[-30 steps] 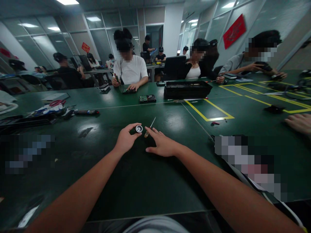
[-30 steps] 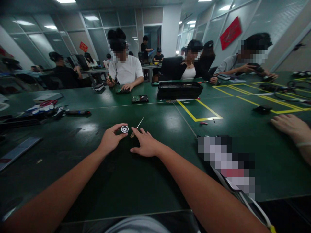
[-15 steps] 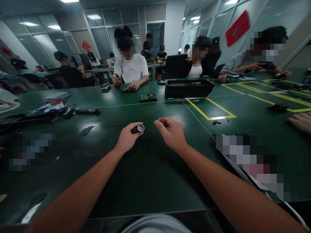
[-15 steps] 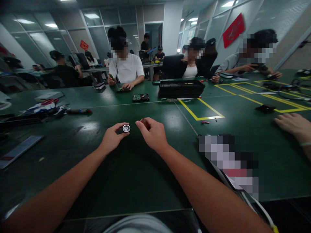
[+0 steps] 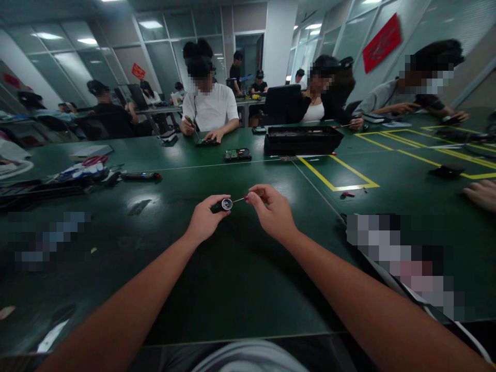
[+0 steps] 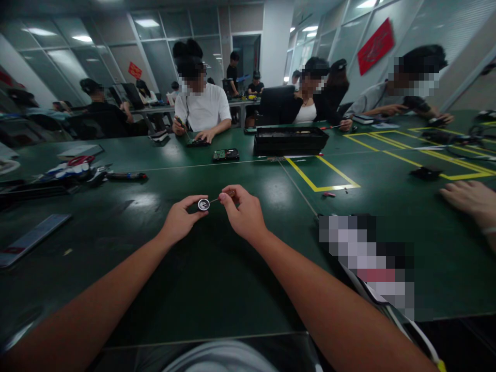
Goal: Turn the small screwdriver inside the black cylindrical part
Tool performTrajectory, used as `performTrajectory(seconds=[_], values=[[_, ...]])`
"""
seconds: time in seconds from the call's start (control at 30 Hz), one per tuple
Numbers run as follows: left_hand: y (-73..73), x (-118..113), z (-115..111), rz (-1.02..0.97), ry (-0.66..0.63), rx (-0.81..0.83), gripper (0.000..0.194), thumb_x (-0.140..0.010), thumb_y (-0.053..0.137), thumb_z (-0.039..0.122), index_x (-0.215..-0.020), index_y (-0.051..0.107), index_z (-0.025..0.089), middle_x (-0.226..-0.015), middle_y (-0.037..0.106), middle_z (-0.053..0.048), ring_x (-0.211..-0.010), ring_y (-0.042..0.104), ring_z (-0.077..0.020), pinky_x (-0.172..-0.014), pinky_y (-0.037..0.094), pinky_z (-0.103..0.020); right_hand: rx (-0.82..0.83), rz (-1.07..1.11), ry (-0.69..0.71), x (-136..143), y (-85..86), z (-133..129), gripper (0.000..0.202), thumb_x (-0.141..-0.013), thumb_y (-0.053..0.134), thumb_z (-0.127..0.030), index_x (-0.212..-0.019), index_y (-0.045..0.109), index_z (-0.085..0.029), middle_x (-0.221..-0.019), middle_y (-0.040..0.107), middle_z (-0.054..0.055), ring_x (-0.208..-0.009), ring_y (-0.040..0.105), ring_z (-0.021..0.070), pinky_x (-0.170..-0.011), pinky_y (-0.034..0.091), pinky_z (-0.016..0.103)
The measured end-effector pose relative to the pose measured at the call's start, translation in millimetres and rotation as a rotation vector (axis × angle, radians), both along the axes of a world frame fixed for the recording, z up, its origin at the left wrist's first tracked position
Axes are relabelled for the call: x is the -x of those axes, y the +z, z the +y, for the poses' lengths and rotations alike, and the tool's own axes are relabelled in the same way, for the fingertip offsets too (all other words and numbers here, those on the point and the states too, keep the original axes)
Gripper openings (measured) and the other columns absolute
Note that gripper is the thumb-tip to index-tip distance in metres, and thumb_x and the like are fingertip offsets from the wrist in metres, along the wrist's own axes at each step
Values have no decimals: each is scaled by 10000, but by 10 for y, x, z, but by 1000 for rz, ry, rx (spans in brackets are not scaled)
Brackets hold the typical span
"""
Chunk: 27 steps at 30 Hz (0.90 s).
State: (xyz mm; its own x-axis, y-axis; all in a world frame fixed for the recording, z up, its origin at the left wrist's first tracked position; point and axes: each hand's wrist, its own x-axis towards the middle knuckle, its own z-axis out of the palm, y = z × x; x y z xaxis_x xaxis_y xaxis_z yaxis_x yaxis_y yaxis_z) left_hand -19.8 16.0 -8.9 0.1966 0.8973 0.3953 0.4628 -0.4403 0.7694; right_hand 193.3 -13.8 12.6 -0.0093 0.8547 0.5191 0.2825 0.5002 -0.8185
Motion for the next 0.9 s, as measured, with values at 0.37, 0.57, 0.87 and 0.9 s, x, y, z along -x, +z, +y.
performTrajectory(seconds=[0.37,0.57,0.87,0.9], values=[[-5,9,0,2,-28,-30,438,-767,768,148,-1192,739,247,-1204,712,-70,-1174,635,-268,-1111,445,-467,-21,-176,53,-42,109,-69,184,-957,556,-300,-1103,641,-230,-919,741,29,-774,685,174,-701,490,306],[7,-16,-23,33,-40,-48,447,-772,763,108,-1194,736,250,-1179,714,-58,-1139,646,-241,-1088,467,-444,18,-240,-77,-7,163,-87,322,-996,494,-468,-916,678,-216,-687,663,9,-614,604,167,-586,393,295],[5,-27,-47,60,-46,-59,464,-779,770,77,-1201,733,266,-1174,716,-45,-1128,650,-220,-1069,476,-420,17,-263,-75,-33,148,-60,279,-1013,448,-382,-1138,629,-211,-833,705,39,-710,643,195,-646,417,312],[4,-27,-47,62,-46,-52,464,-780,769,76,-1202,732,264,-1173,716,-45,-1129,650,-220,-1069,475,-419,19,-273,-85,-31,149,-58,298,-1024,429,-416,-1089,642,-218,-822,704,39,-696,639,194,-639,408,316]])
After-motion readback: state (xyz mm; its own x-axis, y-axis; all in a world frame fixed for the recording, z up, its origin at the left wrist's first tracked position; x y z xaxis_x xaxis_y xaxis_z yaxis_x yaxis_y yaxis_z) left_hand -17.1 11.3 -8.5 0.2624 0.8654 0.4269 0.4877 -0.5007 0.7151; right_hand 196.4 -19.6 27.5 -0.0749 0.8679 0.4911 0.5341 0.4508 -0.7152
